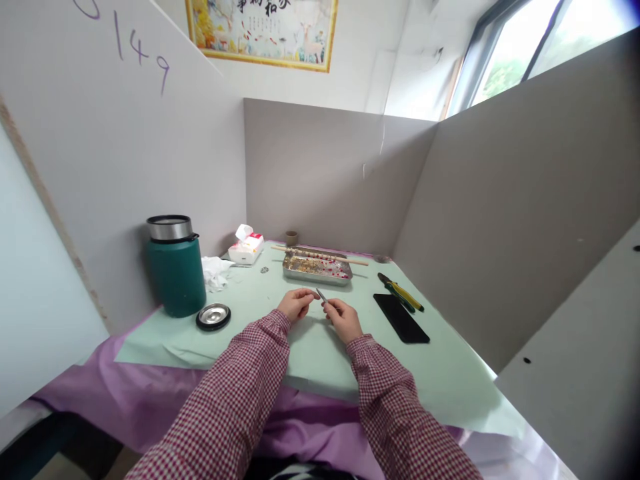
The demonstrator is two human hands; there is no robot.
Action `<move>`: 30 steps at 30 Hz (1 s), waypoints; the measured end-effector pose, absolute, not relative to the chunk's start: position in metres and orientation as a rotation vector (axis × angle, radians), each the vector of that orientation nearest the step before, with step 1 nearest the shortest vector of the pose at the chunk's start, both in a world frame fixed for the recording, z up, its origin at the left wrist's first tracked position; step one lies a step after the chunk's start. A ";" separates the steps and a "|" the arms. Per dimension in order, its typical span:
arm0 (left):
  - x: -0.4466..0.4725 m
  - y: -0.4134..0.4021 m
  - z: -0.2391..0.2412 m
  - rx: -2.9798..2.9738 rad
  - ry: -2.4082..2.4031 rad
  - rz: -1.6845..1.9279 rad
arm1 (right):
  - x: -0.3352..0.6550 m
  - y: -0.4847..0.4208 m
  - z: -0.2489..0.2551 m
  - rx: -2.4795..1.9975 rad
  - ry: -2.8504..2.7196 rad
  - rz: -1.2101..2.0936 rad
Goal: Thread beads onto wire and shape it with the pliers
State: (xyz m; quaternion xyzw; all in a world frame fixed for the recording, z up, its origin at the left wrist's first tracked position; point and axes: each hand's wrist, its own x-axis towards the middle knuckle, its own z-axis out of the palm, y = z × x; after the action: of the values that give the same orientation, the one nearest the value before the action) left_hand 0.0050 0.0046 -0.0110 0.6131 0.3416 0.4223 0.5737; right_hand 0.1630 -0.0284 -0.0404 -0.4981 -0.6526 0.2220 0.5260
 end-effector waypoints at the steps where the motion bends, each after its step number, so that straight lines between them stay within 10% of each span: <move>1: 0.005 0.005 -0.011 1.438 0.806 1.008 | 0.163 -0.029 -0.040 -1.192 -1.568 0.502; 30: 0.005 0.006 -0.012 1.564 0.820 0.967 | 0.161 -0.032 -0.035 -1.215 -1.619 0.349</move>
State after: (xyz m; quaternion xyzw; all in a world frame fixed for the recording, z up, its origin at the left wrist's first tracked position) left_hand 0.0050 0.0056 -0.0124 0.6565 0.3443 0.4059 0.5346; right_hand 0.1612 -0.0320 -0.0348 -0.5061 -0.6745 0.1452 0.5175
